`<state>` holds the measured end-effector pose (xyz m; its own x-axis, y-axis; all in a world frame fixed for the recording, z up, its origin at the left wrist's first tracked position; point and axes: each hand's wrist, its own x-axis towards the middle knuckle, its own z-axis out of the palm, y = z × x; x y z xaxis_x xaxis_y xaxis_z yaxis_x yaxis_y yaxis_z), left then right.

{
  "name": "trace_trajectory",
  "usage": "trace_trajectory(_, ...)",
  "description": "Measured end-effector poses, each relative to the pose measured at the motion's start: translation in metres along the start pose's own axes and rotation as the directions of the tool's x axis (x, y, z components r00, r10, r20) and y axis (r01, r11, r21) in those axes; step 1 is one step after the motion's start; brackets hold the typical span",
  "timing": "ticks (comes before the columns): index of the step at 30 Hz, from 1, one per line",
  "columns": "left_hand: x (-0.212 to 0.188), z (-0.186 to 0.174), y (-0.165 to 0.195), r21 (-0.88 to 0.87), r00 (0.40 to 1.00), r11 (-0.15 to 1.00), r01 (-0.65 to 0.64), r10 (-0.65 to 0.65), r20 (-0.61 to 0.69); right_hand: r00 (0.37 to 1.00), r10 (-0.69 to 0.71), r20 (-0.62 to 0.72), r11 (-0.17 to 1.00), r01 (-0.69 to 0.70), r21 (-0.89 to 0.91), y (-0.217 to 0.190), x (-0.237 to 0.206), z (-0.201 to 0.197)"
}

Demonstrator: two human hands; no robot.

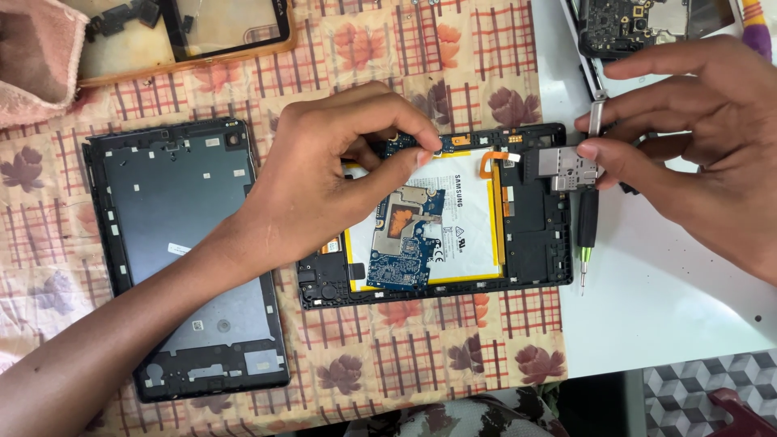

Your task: The person disassembles a Samsung tablet by removing screws and detaching internal components. They use a screwdriver to loosen screws, a toothbrush to clean the interior, and tweezers to handle small parts. The motherboard and other components are removed and placed on the table.

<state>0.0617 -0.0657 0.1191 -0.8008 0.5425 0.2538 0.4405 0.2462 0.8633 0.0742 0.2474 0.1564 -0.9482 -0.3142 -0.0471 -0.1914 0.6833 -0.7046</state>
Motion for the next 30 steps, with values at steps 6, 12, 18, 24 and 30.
trace_trajectory(6, 0.001, -0.001, 0.001, 0.006, 1.000, 1.000, -0.006, 0.006, 0.000, 0.999, -0.028, 0.018, 0.999, 0.028, -0.034, 0.004, 0.001, -0.002)
trace_trajectory(12, 0.001, 0.000, 0.000, 0.006, 1.000, 1.000, -0.008, 0.008, 0.004, 0.988, 0.151, 0.037, 0.986, -0.148, -0.071, -0.003, -0.001, 0.001)
trace_trajectory(18, 0.000, -0.001, 0.003, 0.008, 1.000, 1.000, -0.002, 0.002, 0.001, 0.999, -0.033, 0.016, 0.994, 0.034, -0.106, -0.012, -0.003, 0.004)
trace_trajectory(24, -0.001, 0.000, 0.003, 0.007, 1.000, 1.000, 0.005, -0.005, 0.002, 0.995, -0.091, 0.036, 0.955, 0.097, -0.281, -0.017, -0.004, 0.002)
trace_trajectory(30, 0.000, 0.001, 0.003, 0.001, 1.000, 1.000, 0.006, -0.006, 0.001, 0.985, -0.168, 0.048, 0.899, 0.173, -0.402, -0.016, -0.005, 0.005)
